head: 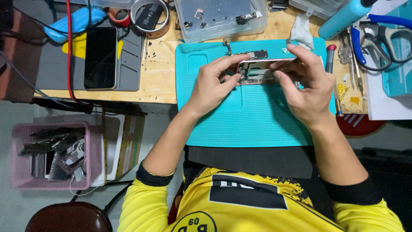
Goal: The person holds an opened smartphone frame on a repair mat and uses a metal pry tool and tweezers to lift and remove internal components, including a flex cable and small board, from the phone body, setting removed parts on the mat.
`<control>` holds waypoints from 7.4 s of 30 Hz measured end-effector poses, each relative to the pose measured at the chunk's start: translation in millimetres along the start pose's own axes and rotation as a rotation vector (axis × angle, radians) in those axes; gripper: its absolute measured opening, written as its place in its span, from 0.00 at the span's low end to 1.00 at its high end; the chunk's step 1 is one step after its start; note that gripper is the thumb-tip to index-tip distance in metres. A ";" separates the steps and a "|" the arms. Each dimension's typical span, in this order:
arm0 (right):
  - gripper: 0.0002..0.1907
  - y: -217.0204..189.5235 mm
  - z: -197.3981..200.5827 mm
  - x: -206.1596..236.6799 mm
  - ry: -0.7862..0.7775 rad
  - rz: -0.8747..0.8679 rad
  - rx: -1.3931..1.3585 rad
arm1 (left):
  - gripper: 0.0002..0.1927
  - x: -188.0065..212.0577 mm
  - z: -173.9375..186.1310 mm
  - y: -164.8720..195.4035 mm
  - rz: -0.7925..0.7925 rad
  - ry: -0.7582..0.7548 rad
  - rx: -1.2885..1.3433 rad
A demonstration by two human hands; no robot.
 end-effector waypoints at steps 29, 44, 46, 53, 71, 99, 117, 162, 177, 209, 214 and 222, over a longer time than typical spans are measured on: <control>0.24 -31.8 -15.8 -52.9 0.045 0.075 0.263 | 0.08 1.5 5.2 6.1 -0.055 0.229 -0.304; 0.24 -38.2 -13.9 -67.2 0.029 0.060 0.260 | 0.08 1.3 9.6 6.2 -0.031 0.242 -0.279; 0.23 -35.4 -14.2 -68.1 0.048 0.064 0.262 | 0.08 2.0 9.9 7.1 -0.029 0.248 -0.307; 0.21 -32.1 -15.1 -69.9 0.067 0.075 0.107 | 0.08 0.7 9.7 10.9 -0.040 0.246 -0.310; 0.23 -55.5 -8.6 -77.7 -0.024 0.088 0.069 | 0.07 -4.3 11.1 19.3 -0.026 0.247 -0.283; 0.22 -45.0 -10.5 -76.2 -0.002 0.083 0.189 | 0.08 3.2 12.2 4.5 -0.002 0.246 -0.226; 0.22 -16.7 -7.7 -72.5 -0.050 0.029 0.092 | 0.08 6.1 11.1 -0.8 -0.002 0.243 -0.189; 0.25 -25.2 -12.5 -65.1 -0.068 0.070 0.327 | 0.09 5.8 11.1 -4.3 0.038 0.257 -0.193; 0.27 -25.4 -15.2 -63.5 -0.079 0.054 0.301 | 0.08 5.3 10.5 -4.9 0.021 0.249 -0.202; 0.30 -27.4 -19.6 -60.4 -0.090 0.039 0.311 | 0.08 4.8 10.6 -2.7 0.014 0.253 -0.233; 0.30 -27.0 -20.9 -60.1 -0.130 0.051 0.223 | 0.08 5.3 10.7 -1.4 -0.001 0.258 -0.201; 0.31 -26.3 -22.5 -58.4 -0.138 0.042 0.172 | 0.08 5.2 11.5 -3.9 0.045 0.265 -0.207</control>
Point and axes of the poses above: each hand's wrist, its own x-axis away from the middle knuckle, its own z-axis out of the back of the hand, y = z × x, the point moved 8 cm from there along -x, towards the middle knuckle, and after that the axes turned 12 degrees about -y, right-handed, at the moved point
